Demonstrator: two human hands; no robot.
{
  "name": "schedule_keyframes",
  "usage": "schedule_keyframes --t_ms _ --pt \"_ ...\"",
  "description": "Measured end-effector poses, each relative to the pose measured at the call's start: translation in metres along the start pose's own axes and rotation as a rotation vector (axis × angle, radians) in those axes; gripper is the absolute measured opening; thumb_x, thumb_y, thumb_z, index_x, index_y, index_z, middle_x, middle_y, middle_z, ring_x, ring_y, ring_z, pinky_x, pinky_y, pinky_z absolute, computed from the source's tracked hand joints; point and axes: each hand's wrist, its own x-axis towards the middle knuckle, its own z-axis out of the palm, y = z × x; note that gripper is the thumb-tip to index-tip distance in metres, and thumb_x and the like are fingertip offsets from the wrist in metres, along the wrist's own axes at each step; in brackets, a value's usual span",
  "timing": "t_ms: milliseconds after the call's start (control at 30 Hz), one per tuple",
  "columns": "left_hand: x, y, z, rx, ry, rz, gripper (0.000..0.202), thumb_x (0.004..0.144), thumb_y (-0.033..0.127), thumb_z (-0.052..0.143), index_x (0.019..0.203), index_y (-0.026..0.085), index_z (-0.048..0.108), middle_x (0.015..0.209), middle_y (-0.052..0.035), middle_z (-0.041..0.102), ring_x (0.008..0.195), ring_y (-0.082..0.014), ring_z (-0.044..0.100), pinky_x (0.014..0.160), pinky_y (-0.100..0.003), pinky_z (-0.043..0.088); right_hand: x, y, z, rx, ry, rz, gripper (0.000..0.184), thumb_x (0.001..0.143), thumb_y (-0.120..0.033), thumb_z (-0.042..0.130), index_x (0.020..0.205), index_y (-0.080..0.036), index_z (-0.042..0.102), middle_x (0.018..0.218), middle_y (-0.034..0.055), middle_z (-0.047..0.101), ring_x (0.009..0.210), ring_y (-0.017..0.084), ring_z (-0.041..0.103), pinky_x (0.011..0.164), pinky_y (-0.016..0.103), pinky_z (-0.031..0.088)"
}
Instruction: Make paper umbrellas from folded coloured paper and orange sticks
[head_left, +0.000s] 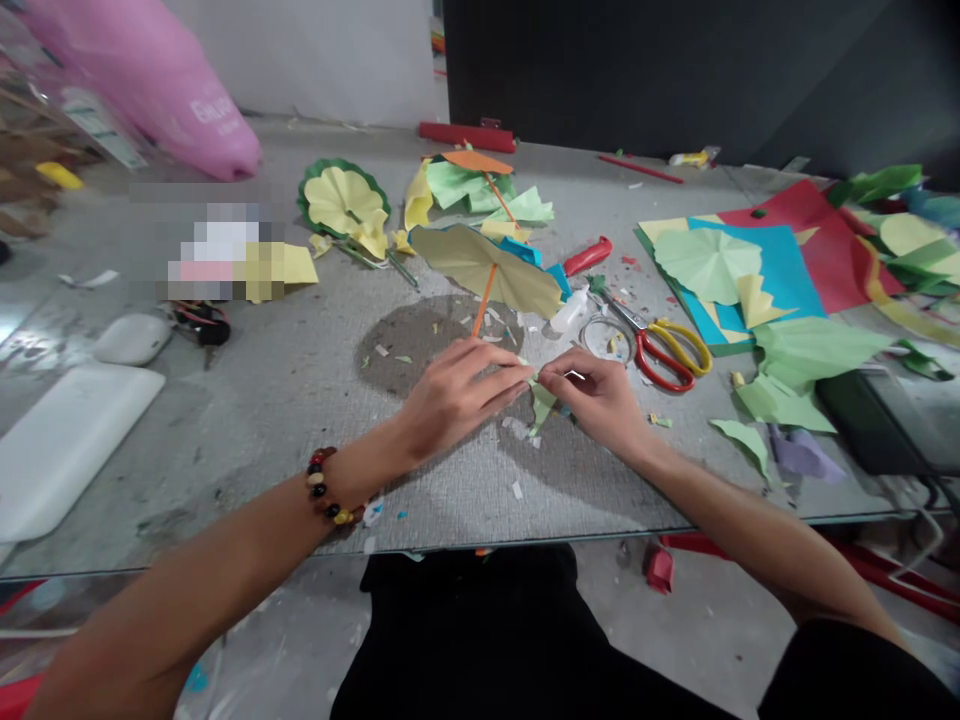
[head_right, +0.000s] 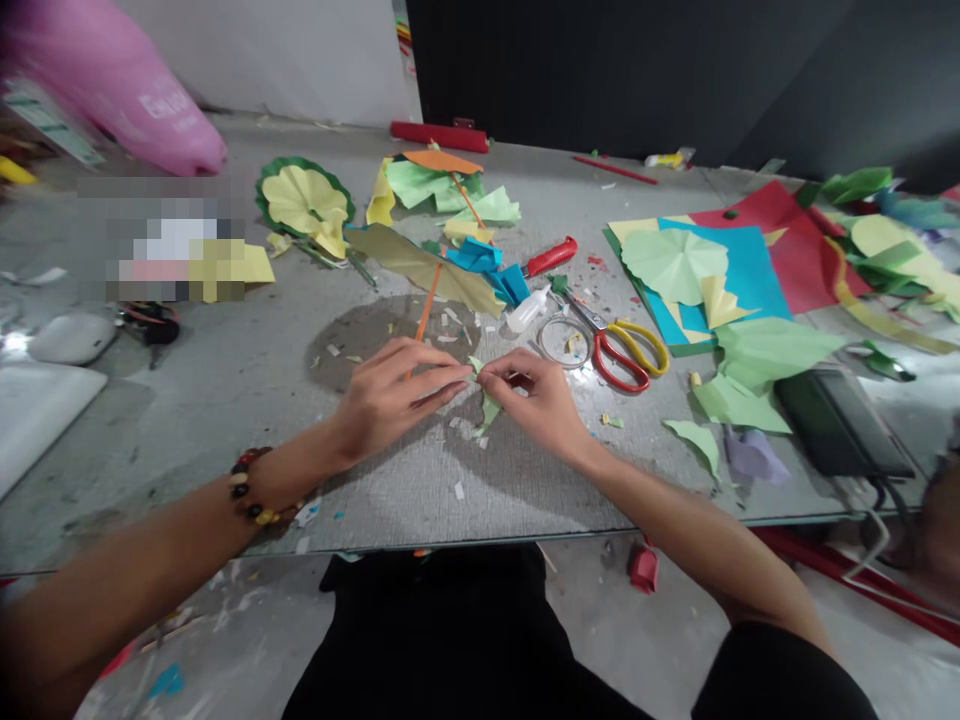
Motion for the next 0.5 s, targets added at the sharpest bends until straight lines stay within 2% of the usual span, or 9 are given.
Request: schedule_keyframes --t_ms 333,400,500 --pt "-0.0002 0.0003 0.0012 -0.039 0.013 -0.022 0.016 0.095 0.018 0.067 0.111 0.018 0.070 0.099 -0.0047 0.071 0.092 -0.0170 0.064 0.086 -0.033 0.054 0.0008 -0.0008 -0.0017 -0.010 -0.016 -0.019 0.013 0.090 -0.028 0.067 0.081 -0.021 0.073 0.079 0.0015 0.069 0.075 0.013 0.061 0.066 0.029 0.046" --pt "0.0007 0.0017 0.0014 -0.088 0.017 -0.068 0.015 0.095 0.019 0.067 0.109 0.018 0.072 0.099 -0.0048 0.072 0.091 -0.0161 0.065 0.086 -0.031 0.054 0.0003 -0.0006 -0.0014 -0.006 -0.021 -0.027 0.013 0.090 -0.028 0.067 0.082 -0.021 0.073 0.080 0.0019 0.069 0.076 0.013 0.061 0.066 0.029 0.046" --pt "0.0032 0.0048 0.0008 -0.250 0.013 -0.232 0.010 0.094 0.021 0.068 0.102 0.019 0.074 0.097 -0.0038 0.073 0.090 -0.0141 0.068 0.085 -0.028 0.054 -0.0019 -0.0020 -0.0008 -0.011 -0.023 -0.055 0.012 0.091 -0.028 0.067 0.084 -0.021 0.073 0.082 0.0024 0.068 0.077 0.014 0.061 0.067 0.030 0.046"
